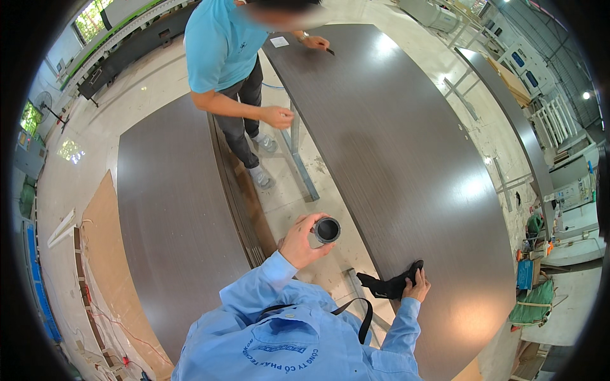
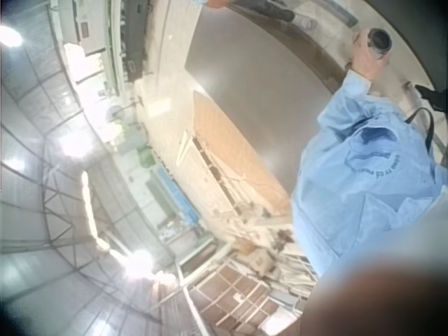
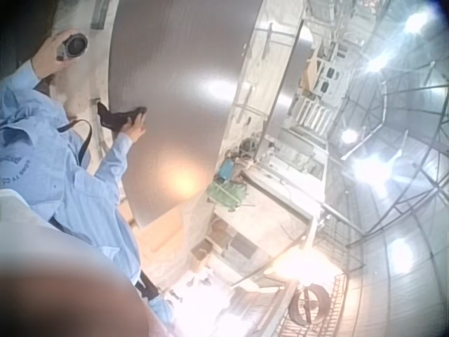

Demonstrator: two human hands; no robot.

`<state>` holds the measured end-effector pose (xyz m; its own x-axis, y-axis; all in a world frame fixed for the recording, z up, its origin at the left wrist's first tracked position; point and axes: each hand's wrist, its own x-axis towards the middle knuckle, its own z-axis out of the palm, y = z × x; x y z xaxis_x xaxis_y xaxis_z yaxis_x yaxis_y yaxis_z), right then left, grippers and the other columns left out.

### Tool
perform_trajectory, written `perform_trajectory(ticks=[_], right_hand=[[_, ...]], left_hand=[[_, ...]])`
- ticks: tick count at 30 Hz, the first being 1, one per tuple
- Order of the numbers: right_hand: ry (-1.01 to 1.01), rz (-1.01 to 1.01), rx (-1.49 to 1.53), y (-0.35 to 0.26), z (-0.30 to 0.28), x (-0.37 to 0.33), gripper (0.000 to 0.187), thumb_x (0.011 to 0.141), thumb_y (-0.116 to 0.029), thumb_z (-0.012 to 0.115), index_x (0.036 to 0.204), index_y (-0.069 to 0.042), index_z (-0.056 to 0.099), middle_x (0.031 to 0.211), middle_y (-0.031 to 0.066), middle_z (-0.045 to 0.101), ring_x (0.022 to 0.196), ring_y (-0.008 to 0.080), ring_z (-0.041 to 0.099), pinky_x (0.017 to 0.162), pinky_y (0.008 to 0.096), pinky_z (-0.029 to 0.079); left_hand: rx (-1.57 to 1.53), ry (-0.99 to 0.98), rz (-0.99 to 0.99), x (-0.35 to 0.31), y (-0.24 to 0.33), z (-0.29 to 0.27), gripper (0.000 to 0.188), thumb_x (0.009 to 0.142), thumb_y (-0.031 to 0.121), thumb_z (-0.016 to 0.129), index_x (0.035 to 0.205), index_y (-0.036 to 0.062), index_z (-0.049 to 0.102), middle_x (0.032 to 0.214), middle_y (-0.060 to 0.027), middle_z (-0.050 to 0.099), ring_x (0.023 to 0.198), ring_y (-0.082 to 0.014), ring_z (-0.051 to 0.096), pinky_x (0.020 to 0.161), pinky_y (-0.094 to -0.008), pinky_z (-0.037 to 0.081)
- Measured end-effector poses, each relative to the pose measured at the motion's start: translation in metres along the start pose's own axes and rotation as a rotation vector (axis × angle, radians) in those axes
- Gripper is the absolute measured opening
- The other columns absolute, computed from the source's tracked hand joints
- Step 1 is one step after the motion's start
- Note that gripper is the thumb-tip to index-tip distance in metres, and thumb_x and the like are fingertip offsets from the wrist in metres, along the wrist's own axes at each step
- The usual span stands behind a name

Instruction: The person wipes the edges and surface of a large flat panel with a cloth dipped in a liquid from a small can. A coworker stands nearby and marks the panel with a pen. The person repeatedly dips the cloth and continues wiping along the panel's edges.

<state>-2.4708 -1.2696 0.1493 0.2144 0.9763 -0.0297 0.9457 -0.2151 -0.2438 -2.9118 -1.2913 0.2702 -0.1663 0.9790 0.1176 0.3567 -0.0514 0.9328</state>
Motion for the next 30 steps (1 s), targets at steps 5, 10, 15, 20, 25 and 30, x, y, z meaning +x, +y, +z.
perform_trajectory(ticks=[5, 10, 15, 20, 25, 30], right_hand=[[-0.003, 0.002, 0.014, -0.002, -0.002, 0.000, 0.060, 0.081, -0.007, 0.081, 0.139, -0.011, 0.065, 0.151, 0.0035, 0.059, 0.123, 0.0341, 0.054, 0.110, 0.0410, 0.048], [0.005, -0.014, 0.019, -0.001, -0.002, -0.001, 0.060, 0.082, -0.006, 0.080, 0.140, -0.011, 0.065, 0.151, 0.0033, 0.058, 0.123, 0.0344, 0.054, 0.109, 0.0417, 0.048], [0.012, -0.005, 0.016, 0.000, 0.002, -0.002, 0.058, 0.083, -0.006, 0.079, 0.139, -0.011, 0.066, 0.151, 0.0043, 0.059, 0.123, 0.0344, 0.054, 0.109, 0.0414, 0.048], [-0.010, 0.016, 0.011, -0.005, -0.001, -0.001, 0.057, 0.084, -0.006, 0.079, 0.140, -0.011, 0.066, 0.151, 0.0045, 0.059, 0.124, 0.0336, 0.054, 0.110, 0.0408, 0.048], [-0.021, 0.038, 0.010, -0.006, -0.002, 0.000, 0.057, 0.084, -0.006, 0.079, 0.139, -0.010, 0.066, 0.151, 0.0043, 0.059, 0.124, 0.0333, 0.054, 0.110, 0.0402, 0.048], [0.113, -0.086, 0.029, 0.005, 0.008, -0.002, 0.053, 0.082, -0.003, 0.079, 0.133, -0.008, 0.069, 0.145, 0.0098, 0.064, 0.121, 0.0336, 0.060, 0.107, 0.0414, 0.051]], left_hand=[[-0.014, -0.004, -0.007, 0.000, 0.001, 0.001, 0.064, 0.077, 0.016, 0.087, 0.133, 0.0078, 0.058, 0.126, -0.0092, 0.066, 0.117, -0.0273, 0.059, 0.092, -0.0358, 0.053], [-0.018, -0.032, -0.040, -0.002, 0.002, 0.003, 0.064, 0.076, 0.016, 0.087, 0.133, 0.0077, 0.058, 0.124, -0.0092, 0.066, 0.116, -0.0275, 0.059, 0.092, -0.0360, 0.053], [0.001, -0.047, -0.046, -0.005, 0.004, 0.002, 0.064, 0.076, 0.017, 0.086, 0.133, 0.0077, 0.058, 0.122, -0.0094, 0.066, 0.114, -0.0278, 0.059, 0.091, -0.0361, 0.054], [0.013, -0.030, 0.037, -0.005, 0.000, 0.006, 0.064, 0.076, 0.019, 0.087, 0.132, 0.0074, 0.058, 0.122, -0.0093, 0.066, 0.113, -0.0276, 0.059, 0.090, -0.0364, 0.054], [-0.018, -0.046, 0.035, -0.007, -0.001, 0.008, 0.065, 0.075, 0.018, 0.088, 0.132, 0.0071, 0.058, 0.122, -0.0094, 0.066, 0.112, -0.0272, 0.059, 0.089, -0.0360, 0.054], [-0.025, -0.044, 0.009, -0.007, 0.005, 0.006, 0.065, 0.075, 0.017, 0.088, 0.132, 0.0071, 0.058, 0.122, -0.0092, 0.066, 0.111, -0.0269, 0.060, 0.089, -0.0354, 0.053]])
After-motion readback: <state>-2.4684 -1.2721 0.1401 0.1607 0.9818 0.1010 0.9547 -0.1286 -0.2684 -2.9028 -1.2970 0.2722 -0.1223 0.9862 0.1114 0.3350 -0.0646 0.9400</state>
